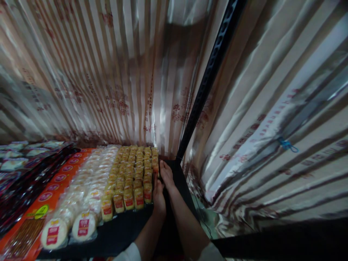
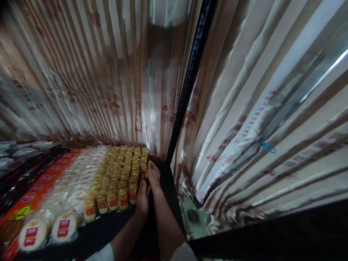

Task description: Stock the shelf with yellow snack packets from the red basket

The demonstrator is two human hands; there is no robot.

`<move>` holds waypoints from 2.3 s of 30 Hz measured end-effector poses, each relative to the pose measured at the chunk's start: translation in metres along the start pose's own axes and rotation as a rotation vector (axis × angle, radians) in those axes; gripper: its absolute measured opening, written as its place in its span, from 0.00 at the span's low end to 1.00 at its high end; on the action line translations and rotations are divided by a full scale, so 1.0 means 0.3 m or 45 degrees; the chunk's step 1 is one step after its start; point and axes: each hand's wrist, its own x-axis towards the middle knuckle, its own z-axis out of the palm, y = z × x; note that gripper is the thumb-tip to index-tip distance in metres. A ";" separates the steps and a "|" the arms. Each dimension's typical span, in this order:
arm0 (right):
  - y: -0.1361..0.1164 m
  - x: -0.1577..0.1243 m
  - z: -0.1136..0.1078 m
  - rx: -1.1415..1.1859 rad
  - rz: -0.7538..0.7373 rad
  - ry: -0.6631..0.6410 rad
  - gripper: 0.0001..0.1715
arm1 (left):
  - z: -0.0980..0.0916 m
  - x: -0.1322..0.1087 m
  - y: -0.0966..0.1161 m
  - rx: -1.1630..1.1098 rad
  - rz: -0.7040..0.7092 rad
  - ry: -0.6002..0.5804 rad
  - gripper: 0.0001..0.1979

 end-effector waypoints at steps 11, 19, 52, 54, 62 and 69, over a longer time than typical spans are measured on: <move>-0.030 -0.024 0.002 0.001 -0.055 -0.046 0.28 | -0.001 -0.012 -0.004 0.325 0.205 -0.021 0.27; -0.034 -0.030 0.009 0.058 -0.144 -0.056 0.27 | -0.014 -0.028 -0.019 0.398 0.200 -0.055 0.26; -0.012 0.022 0.043 0.470 -0.027 -0.028 0.40 | 0.027 0.010 -0.022 0.222 0.117 0.032 0.28; -0.015 0.007 0.040 0.534 0.019 -0.075 0.40 | 0.029 0.011 -0.020 0.201 0.124 0.028 0.29; -0.022 -0.016 0.048 0.644 0.033 -0.207 0.39 | 0.026 0.014 -0.022 0.132 0.137 0.025 0.28; -0.056 -0.036 0.038 0.680 -0.019 -0.341 0.36 | 0.032 0.016 -0.019 0.074 0.153 0.025 0.29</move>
